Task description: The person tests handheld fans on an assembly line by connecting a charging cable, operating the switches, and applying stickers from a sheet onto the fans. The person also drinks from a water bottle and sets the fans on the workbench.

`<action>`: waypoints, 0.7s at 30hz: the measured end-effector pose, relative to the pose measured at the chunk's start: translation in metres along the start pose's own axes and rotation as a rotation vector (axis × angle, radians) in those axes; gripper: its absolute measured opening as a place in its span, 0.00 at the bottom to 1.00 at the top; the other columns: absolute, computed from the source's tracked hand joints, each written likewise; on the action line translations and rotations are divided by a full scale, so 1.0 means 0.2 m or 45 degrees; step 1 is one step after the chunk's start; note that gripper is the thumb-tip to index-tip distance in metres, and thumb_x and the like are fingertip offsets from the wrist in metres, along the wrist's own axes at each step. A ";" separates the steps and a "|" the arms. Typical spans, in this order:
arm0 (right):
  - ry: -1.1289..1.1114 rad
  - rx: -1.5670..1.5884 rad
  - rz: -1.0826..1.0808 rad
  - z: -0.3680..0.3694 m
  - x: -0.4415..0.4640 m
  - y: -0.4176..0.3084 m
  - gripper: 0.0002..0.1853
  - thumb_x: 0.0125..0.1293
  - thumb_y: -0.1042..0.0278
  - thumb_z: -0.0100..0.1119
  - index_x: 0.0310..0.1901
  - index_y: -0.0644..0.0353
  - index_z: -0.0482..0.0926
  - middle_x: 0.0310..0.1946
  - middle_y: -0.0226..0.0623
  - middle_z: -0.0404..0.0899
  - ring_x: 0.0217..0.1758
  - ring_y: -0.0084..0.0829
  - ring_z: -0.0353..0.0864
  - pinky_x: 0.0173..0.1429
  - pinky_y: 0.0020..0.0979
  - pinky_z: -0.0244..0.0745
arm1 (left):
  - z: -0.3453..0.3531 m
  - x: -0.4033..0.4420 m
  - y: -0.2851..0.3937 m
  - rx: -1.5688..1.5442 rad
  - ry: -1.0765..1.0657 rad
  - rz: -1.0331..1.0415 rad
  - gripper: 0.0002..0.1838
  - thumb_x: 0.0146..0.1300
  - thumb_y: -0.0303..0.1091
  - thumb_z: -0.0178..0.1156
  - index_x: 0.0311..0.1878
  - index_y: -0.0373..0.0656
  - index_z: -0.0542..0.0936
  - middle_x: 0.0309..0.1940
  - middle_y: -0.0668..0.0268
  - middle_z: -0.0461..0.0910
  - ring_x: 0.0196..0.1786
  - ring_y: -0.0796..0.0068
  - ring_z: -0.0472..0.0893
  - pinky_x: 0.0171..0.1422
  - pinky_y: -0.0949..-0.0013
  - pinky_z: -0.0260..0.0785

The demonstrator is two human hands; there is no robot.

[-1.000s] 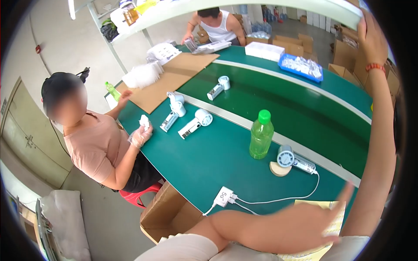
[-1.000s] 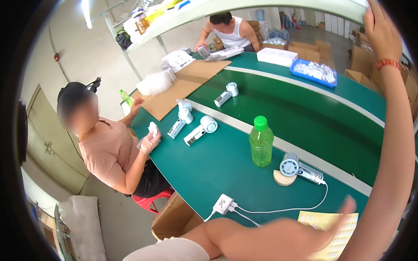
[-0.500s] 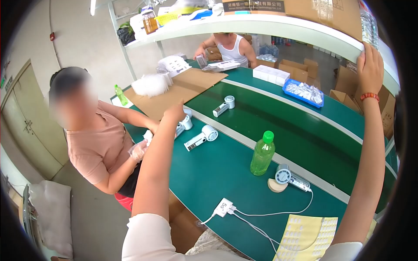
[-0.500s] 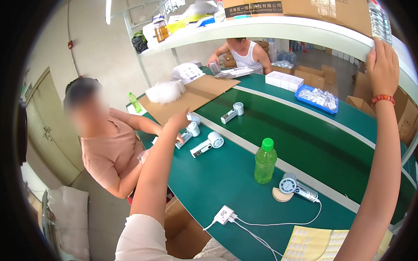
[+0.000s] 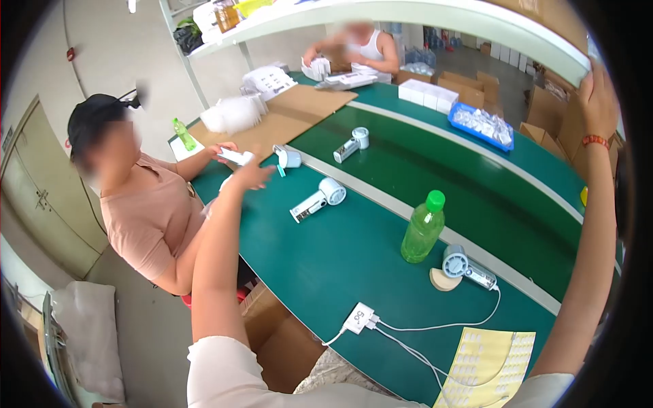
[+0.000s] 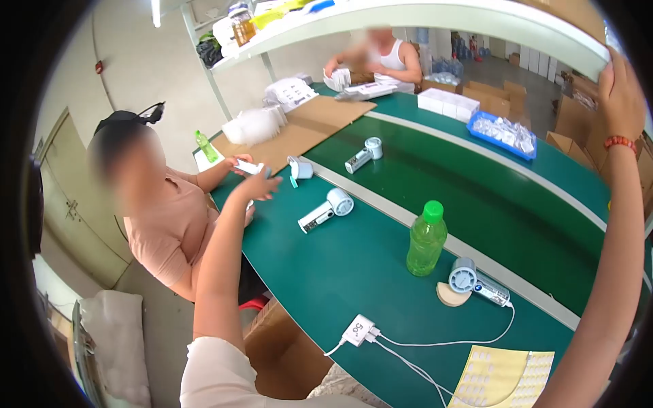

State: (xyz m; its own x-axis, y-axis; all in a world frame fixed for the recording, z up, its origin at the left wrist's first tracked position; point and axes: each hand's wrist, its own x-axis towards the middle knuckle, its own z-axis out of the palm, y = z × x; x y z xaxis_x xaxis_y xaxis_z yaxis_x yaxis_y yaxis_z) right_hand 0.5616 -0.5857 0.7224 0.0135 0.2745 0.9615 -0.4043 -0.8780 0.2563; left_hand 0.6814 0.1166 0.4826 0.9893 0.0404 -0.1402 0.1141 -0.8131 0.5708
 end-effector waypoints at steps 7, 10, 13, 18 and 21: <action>0.000 0.160 0.004 -0.21 0.04 -0.17 0.16 0.65 0.68 0.45 0.53 0.61 0.73 0.49 0.42 0.75 0.54 0.42 0.71 0.60 0.37 0.64 | 0.34 -1.27 0.41 -0.333 -0.868 0.603 0.13 0.66 0.36 0.53 0.49 0.41 0.80 0.27 0.63 0.82 0.25 0.78 0.79 0.32 0.75 0.73; -0.018 0.145 0.037 -0.15 0.02 -0.12 0.17 0.64 0.70 0.45 0.54 0.59 0.73 0.51 0.41 0.74 0.55 0.40 0.71 0.61 0.37 0.63 | 0.56 -1.42 0.36 -0.294 -1.137 0.705 0.12 0.66 0.35 0.53 0.46 0.43 0.82 0.24 0.64 0.82 0.23 0.80 0.79 0.27 0.76 0.71; -0.078 0.118 0.045 -0.11 0.01 -0.09 0.19 0.66 0.68 0.43 0.57 0.59 0.71 0.55 0.43 0.73 0.60 0.41 0.69 0.63 0.35 0.62 | 0.88 -1.50 0.29 -0.593 -1.091 0.814 0.11 0.67 0.35 0.52 0.43 0.42 0.82 0.29 0.65 0.83 0.30 0.74 0.81 0.34 0.70 0.71; -0.115 0.196 -0.049 -0.11 0.01 -0.03 0.20 0.65 0.69 0.44 0.59 0.58 0.70 0.56 0.43 0.72 0.60 0.41 0.69 0.64 0.37 0.61 | 1.11 -1.62 0.46 -0.571 -1.221 1.103 0.14 0.68 0.37 0.48 0.40 0.41 0.82 0.35 0.64 0.83 0.38 0.65 0.81 0.42 0.65 0.70; -0.193 0.191 -0.105 -0.12 0.02 0.00 0.21 0.64 0.70 0.46 0.60 0.57 0.69 0.57 0.42 0.71 0.61 0.41 0.68 0.66 0.37 0.61 | 1.21 -1.67 0.60 -0.559 -1.255 1.188 0.15 0.68 0.39 0.48 0.38 0.41 0.82 0.34 0.63 0.83 0.37 0.62 0.80 0.41 0.64 0.70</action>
State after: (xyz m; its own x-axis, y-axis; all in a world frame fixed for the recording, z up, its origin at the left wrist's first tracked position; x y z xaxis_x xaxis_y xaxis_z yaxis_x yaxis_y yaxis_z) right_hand 0.5391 -0.5752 0.7236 0.1827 0.2958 0.9376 -0.2554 -0.9066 0.3358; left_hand 0.3434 -0.1354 0.4023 0.2706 -0.9623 0.0287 -0.3344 -0.0660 0.9401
